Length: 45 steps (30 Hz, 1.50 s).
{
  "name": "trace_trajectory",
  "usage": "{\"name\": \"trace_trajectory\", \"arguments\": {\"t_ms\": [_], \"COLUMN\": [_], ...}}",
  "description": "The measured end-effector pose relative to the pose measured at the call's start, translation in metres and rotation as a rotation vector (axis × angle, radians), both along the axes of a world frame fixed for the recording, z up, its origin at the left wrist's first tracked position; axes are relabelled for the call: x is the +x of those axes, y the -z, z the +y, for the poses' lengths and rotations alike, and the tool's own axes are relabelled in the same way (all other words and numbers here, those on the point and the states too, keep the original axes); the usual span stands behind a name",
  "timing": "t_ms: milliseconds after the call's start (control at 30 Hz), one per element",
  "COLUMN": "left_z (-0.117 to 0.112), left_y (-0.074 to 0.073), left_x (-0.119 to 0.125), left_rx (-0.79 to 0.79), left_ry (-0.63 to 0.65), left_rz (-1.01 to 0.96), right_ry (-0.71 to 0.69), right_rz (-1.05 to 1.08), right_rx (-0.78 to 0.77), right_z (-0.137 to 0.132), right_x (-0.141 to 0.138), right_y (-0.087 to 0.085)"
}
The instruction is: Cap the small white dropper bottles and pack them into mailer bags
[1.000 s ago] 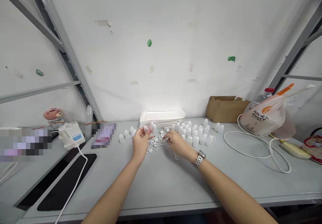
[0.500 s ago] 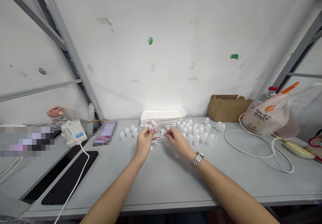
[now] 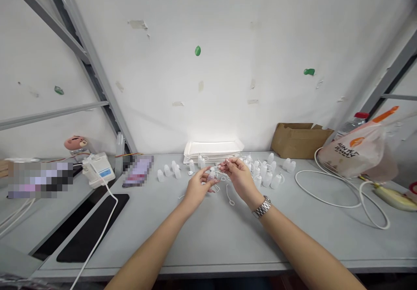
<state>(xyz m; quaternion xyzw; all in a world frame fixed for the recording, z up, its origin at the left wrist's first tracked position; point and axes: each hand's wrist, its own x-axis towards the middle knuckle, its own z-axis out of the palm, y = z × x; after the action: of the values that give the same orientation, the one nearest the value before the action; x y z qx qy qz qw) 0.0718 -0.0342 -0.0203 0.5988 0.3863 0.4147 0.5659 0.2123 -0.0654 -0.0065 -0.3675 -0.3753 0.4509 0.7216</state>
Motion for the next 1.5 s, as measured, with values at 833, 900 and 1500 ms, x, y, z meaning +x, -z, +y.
{"name": "trace_trajectory", "arguments": {"t_ms": [833, 900, 1500], "left_z": [0.000, 0.000, -0.012], "left_y": [0.010, 0.013, 0.014], "left_x": [-0.006, -0.005, 0.001], "left_rx": [0.539, 0.577, 0.393], "left_ry": [-0.142, -0.154, -0.211], "left_rz": [0.277, 0.307, 0.267], "right_ry": [0.021, 0.080, 0.061], "right_rz": [-0.298, -0.421, -0.475], "right_rx": [-0.107, -0.125, -0.149], "right_z": [-0.006, -0.006, -0.005], "right_x": [-0.006, -0.007, -0.016], "right_y": [-0.001, 0.001, 0.010]}}
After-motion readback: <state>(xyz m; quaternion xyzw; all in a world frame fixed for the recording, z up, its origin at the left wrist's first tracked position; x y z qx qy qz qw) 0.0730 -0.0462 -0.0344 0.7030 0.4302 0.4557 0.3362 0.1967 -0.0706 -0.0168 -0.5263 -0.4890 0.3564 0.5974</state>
